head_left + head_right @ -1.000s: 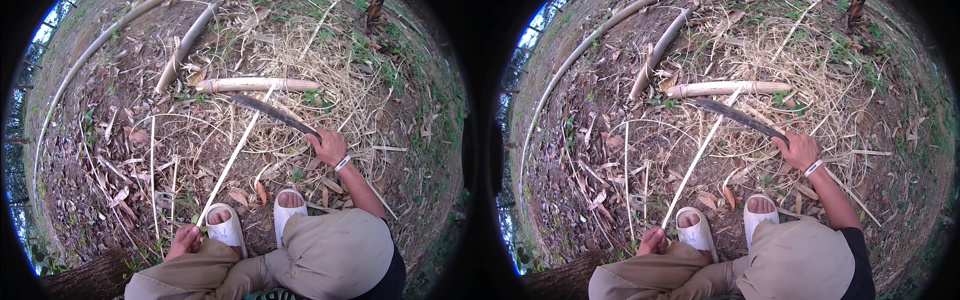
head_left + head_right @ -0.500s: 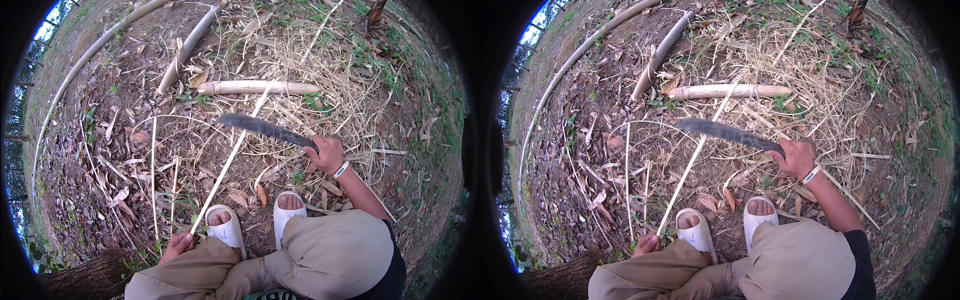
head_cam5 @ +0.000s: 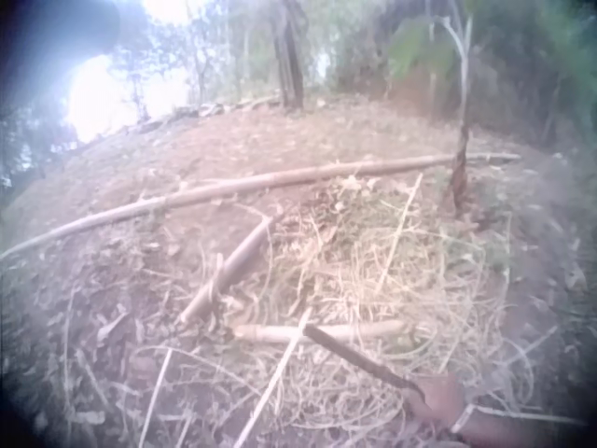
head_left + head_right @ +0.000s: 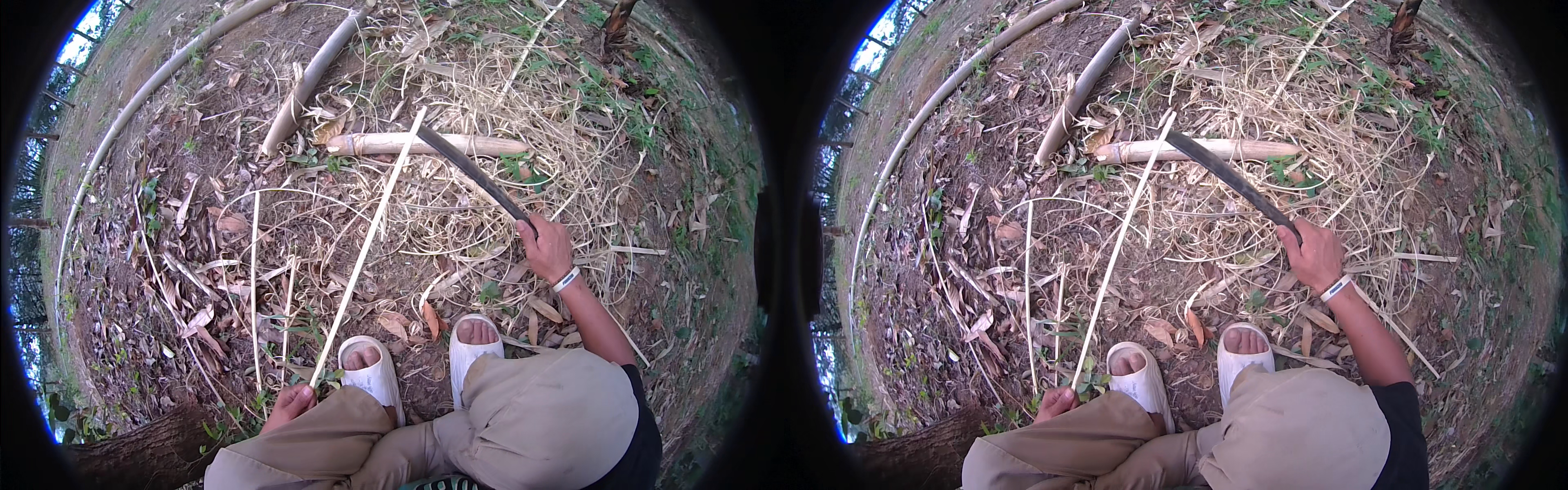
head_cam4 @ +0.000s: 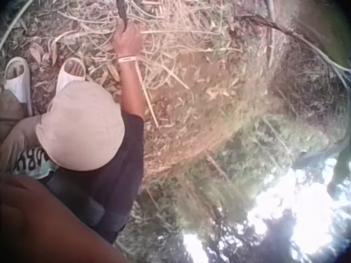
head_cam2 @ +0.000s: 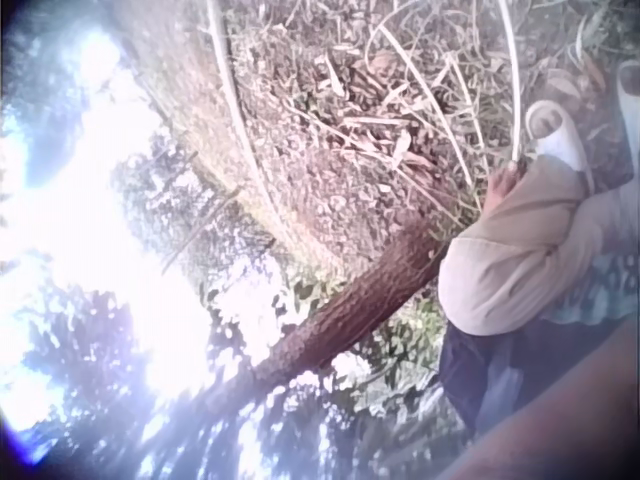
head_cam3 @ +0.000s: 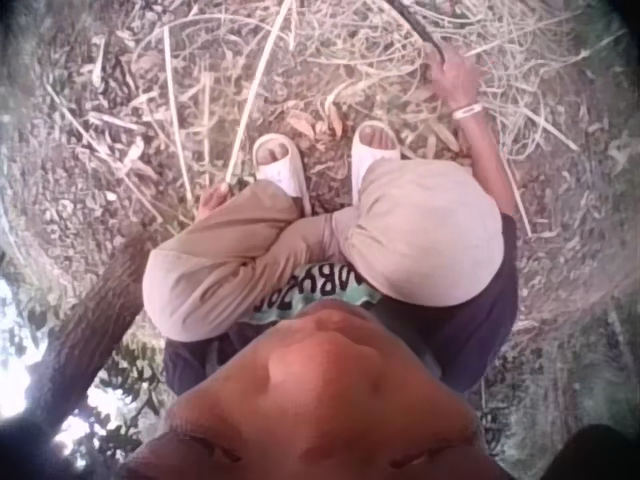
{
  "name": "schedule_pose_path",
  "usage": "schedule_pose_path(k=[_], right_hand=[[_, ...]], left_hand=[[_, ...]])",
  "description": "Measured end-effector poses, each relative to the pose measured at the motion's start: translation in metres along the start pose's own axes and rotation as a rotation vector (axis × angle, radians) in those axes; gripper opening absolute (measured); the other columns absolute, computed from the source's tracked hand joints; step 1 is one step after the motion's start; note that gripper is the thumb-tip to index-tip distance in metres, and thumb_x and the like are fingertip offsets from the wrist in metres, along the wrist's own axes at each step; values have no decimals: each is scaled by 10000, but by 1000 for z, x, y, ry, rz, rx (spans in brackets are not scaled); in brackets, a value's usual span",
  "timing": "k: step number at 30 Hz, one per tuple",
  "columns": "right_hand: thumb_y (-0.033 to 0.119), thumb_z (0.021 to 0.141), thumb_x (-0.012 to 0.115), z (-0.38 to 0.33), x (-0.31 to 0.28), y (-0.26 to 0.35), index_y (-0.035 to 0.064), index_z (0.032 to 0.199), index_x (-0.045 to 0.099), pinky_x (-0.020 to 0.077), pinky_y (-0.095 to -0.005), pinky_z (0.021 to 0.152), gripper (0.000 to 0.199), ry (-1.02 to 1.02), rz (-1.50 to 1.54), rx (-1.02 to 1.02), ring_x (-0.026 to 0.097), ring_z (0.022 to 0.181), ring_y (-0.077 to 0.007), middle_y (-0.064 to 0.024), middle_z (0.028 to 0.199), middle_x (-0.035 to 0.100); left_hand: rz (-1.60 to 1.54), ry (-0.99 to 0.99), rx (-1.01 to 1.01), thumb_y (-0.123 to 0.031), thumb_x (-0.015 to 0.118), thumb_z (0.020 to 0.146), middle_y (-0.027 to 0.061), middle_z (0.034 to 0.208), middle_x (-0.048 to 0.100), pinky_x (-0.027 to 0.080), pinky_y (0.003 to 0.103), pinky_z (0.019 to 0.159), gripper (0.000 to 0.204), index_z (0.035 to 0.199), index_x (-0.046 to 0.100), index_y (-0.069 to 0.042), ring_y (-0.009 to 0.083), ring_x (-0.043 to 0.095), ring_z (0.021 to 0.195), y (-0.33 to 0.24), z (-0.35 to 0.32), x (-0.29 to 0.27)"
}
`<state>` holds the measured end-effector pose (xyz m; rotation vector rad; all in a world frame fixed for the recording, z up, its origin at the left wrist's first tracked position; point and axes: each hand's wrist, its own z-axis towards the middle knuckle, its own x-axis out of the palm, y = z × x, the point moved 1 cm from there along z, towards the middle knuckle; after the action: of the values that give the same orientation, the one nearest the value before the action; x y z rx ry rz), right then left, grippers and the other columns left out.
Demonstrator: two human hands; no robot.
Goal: The person sits on the ground and uses a machete to shave and split thin bamboo strips. They hold the bamboo in one hand and repeatedly strike it with the blade to create thin, flexible pieces.
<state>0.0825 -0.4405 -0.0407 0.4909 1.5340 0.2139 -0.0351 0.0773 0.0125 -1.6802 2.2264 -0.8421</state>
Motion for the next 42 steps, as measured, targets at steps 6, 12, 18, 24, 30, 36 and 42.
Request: schedule_pose_path(k=[6, 12, 18, 24, 30, 36, 42], right_hand=[[468, 974, 473, -23, 30, -6, -5, 765, 597, 403, -437, 555, 532, 57, 243, 280, 540, 552, -357, -177, 559, 531], [386, 1001, 459, -62, 47, -4, -9, 762, 595, 386, -409, 548, 481, -60, 460, 277, 497, 527, -283, -130, 560, 505], [404, 955, 554, -68, 46, 55, 4, 770, 612, 398, -411, 501, 444, -60, 323, 108, 560, 513, -343, -152, 565, 557], [514, 905, 564, -71, 62, 36, 49, 835, 651, 468, -487, 557, 478, 89, 39, 141, 632, 609, -383, -163, 621, 619], [471, 874, 630, -61, 46, 3, 47, 897, 669, 510, -457, 625, 427, 147, -52, 113, 669, 691, -358, -175, 737, 674], [295, 917, 651, -46, -151, 59, 20, 1007, 714, 506, -349, 821, 296, 153, 994, -187, 667, 914, -209, -107, 956, 717], [393, 876, 667, -65, -229, 148, 109, 1110, 716, 395, -466, 916, 371, 575, 455, -1067, 608, 1075, -276, -106, 1201, 661]], left_hand=[[-246, -43, 38, -364, 451, 1025, -55, 546, 287, 178, 244, 408, 379, 765, 464, -89, 61, 228, 435, -21, 39, 15], [-17, -141, 86, -308, 418, 1033, -50, 569, 359, 201, 227, 400, 336, 808, 507, -75, 54, 267, 434, -65, 87, 24], [-50, -103, 45, -274, 428, 1028, -46, 576, 373, 234, 226, 407, 308, 817, 528, -72, 61, 289, 448, -67, 113, 19], [-121, -128, 27, -286, 485, 994, -41, 581, 395, 220, 222, 400, 266, 829, 529, -83, 57, 278, 435, -63, 113, 20], [-251, -32, 57, -275, 478, 991, -26, 560, 390, 235, 210, 379, 275, 822, 523, -62, 62, 311, 416, -47, 122, 33], [-290, -68, 65, -290, 484, 989, -18, 561, 395, 243, 209, 382, 284, 830, 522, -59, 67, 321, 422, -41, 132, 43], [-303, -73, 71, -291, 469, 1001, -27, 556, 403, 241, 207, 390, 289, 824, 526, -70, 59, 314, 428, -44, 136, 39]])
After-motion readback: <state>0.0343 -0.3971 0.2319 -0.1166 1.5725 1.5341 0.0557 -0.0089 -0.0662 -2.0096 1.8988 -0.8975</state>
